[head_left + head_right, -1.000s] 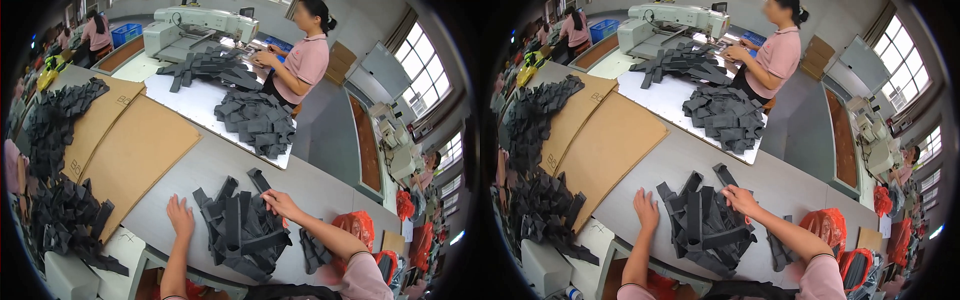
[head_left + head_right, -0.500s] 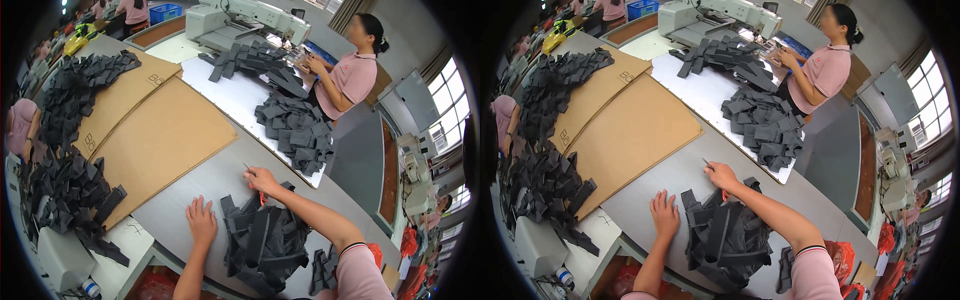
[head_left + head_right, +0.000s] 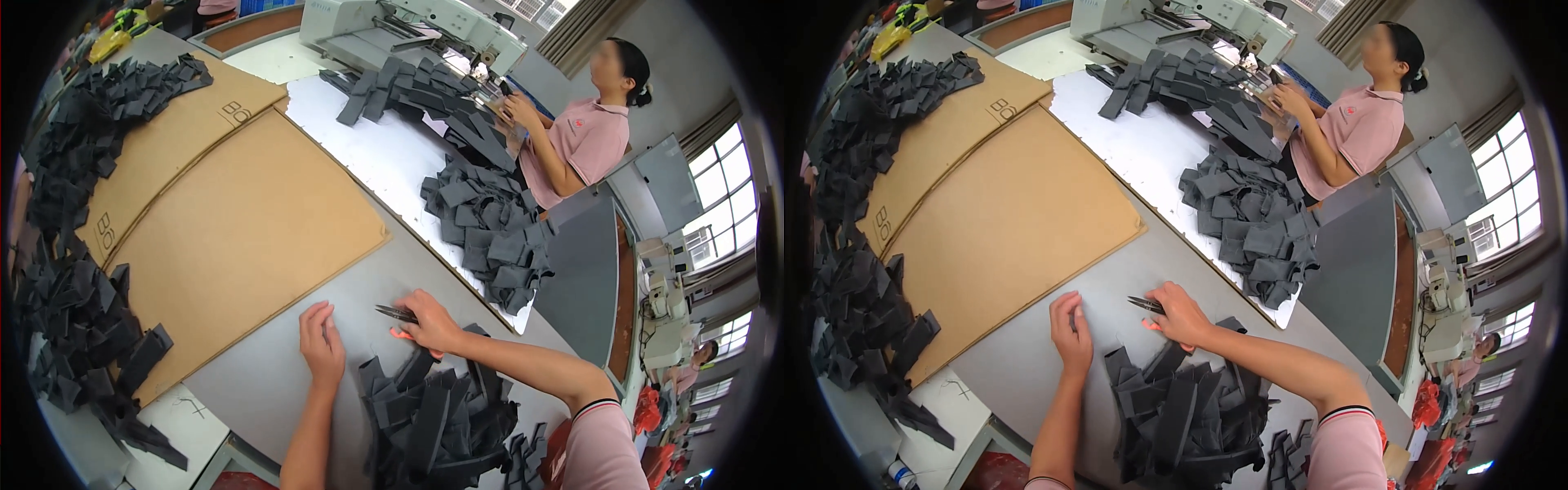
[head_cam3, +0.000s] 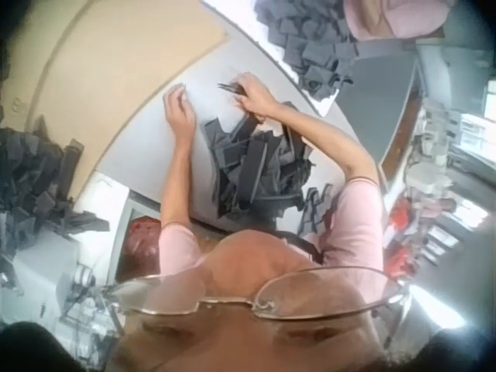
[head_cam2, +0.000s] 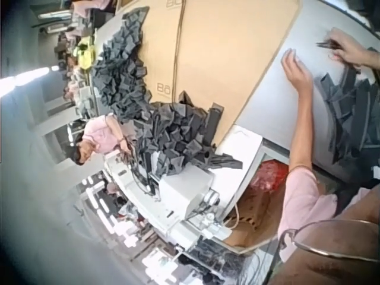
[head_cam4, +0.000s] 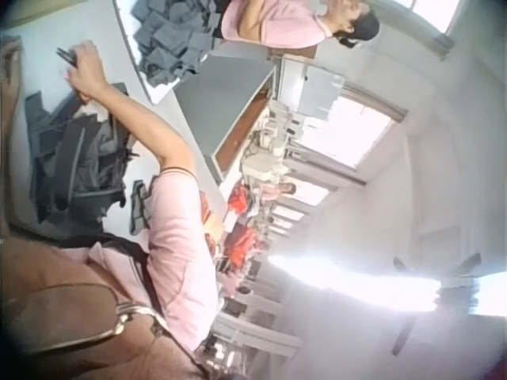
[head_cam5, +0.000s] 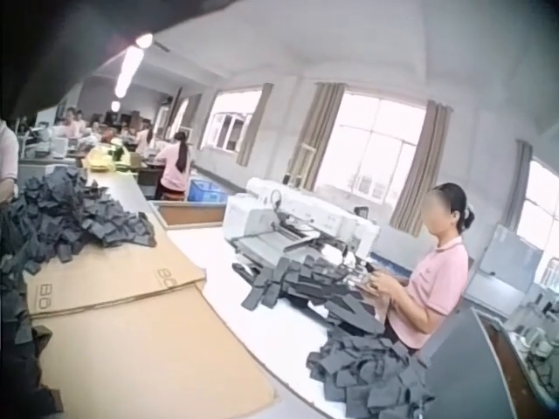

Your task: Trim and organize small gray flexible industrial components using a small pair of snips.

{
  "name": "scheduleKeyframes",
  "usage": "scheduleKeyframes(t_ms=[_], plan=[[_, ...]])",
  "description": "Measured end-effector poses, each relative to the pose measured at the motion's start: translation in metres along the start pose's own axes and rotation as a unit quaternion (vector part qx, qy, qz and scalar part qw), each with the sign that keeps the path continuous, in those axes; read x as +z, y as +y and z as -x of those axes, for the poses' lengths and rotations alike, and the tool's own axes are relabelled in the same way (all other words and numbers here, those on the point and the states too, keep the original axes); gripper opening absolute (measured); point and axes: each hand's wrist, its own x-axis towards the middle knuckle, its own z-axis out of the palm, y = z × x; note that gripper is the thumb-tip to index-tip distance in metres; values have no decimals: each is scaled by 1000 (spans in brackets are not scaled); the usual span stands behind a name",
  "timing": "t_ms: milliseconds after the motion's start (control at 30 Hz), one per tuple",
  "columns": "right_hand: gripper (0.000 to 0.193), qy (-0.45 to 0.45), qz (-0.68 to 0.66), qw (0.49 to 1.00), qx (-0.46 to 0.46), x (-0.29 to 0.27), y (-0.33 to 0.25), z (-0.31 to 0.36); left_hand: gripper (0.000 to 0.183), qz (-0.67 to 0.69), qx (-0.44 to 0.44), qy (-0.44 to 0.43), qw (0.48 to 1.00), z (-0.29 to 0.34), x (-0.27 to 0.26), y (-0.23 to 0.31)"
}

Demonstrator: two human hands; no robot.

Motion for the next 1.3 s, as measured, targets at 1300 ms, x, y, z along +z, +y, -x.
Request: scheduleKeyframes(t_ms=[1300], plan=[[63, 145, -58, 966, 205, -36, 49, -422, 23, -41, -82, -140, 986, -15, 21, -3]])
